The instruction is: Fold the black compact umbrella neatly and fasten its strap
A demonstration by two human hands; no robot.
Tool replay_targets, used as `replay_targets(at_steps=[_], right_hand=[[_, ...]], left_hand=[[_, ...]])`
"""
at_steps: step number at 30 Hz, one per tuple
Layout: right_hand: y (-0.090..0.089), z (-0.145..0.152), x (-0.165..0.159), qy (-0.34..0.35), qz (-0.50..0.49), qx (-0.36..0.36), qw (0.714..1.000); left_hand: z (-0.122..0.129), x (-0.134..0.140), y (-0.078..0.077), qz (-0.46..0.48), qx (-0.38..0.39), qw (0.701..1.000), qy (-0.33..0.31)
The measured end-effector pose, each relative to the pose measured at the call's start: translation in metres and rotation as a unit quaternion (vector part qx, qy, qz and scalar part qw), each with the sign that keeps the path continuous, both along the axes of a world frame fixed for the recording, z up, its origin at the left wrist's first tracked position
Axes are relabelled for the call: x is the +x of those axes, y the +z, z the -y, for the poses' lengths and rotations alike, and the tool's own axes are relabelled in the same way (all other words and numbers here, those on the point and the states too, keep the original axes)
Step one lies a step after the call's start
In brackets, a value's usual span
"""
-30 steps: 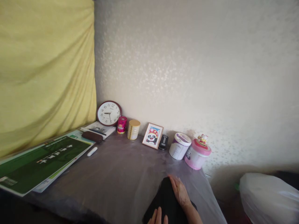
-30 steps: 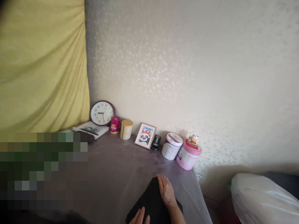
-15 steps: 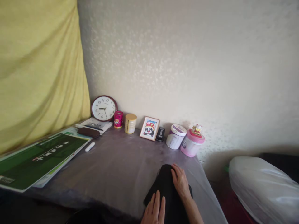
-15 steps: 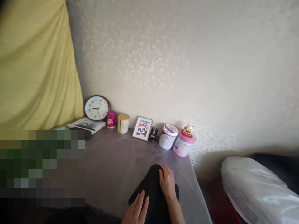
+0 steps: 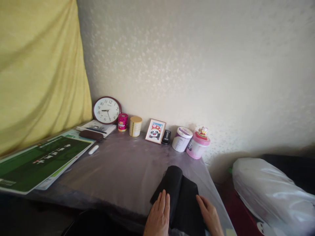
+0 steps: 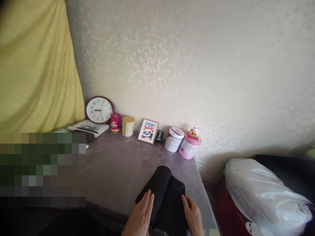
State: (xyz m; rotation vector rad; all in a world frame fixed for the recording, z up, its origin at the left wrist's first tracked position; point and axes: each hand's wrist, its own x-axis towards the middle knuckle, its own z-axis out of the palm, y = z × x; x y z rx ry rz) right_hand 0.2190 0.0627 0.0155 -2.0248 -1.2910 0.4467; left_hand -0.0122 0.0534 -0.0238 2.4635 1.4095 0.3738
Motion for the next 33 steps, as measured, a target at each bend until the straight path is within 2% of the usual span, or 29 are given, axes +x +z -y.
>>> replay_targets(at_steps=[3,5,12,16,19,26,29,33], right_hand=[[0.008,-0.001,-0.008,-0.021,0.0,0.014,1.0],[0.012,-0.002,-0.012,-0.012,-0.014,0.023,1.0],[0.037,-0.014,-0.044,0.098,-0.144,0.061,0.983],[0.046,-0.035,-0.072,0.123,-0.155,0.091,0.976],[0.042,-0.051,-0.088,0.119,-0.138,0.1,0.978],[0.015,-0.073,-0.098,0.139,-0.117,0.078,0.98],[0.008,-0.079,-0.098,0.141,-0.118,0.069,0.981],[0.008,-0.082,-0.101,0.145,-0.115,0.028,0.982]], left_hand=[[0.002,-0.001,0.005,0.013,-0.005,1.0,0.007],[0.002,0.0,0.005,0.01,-0.011,1.0,0.012],[0.002,0.0,0.006,0.005,-0.017,1.0,0.007],[0.002,0.003,0.008,0.002,-0.032,0.999,0.016],[0.0,0.005,0.005,-0.006,-0.028,0.999,0.018],[-0.006,0.004,-0.016,0.01,0.016,1.0,0.007],[-0.007,0.001,-0.014,0.015,0.018,1.0,0.008],[-0.005,-0.008,-0.005,0.019,-0.02,1.0,0.008]])
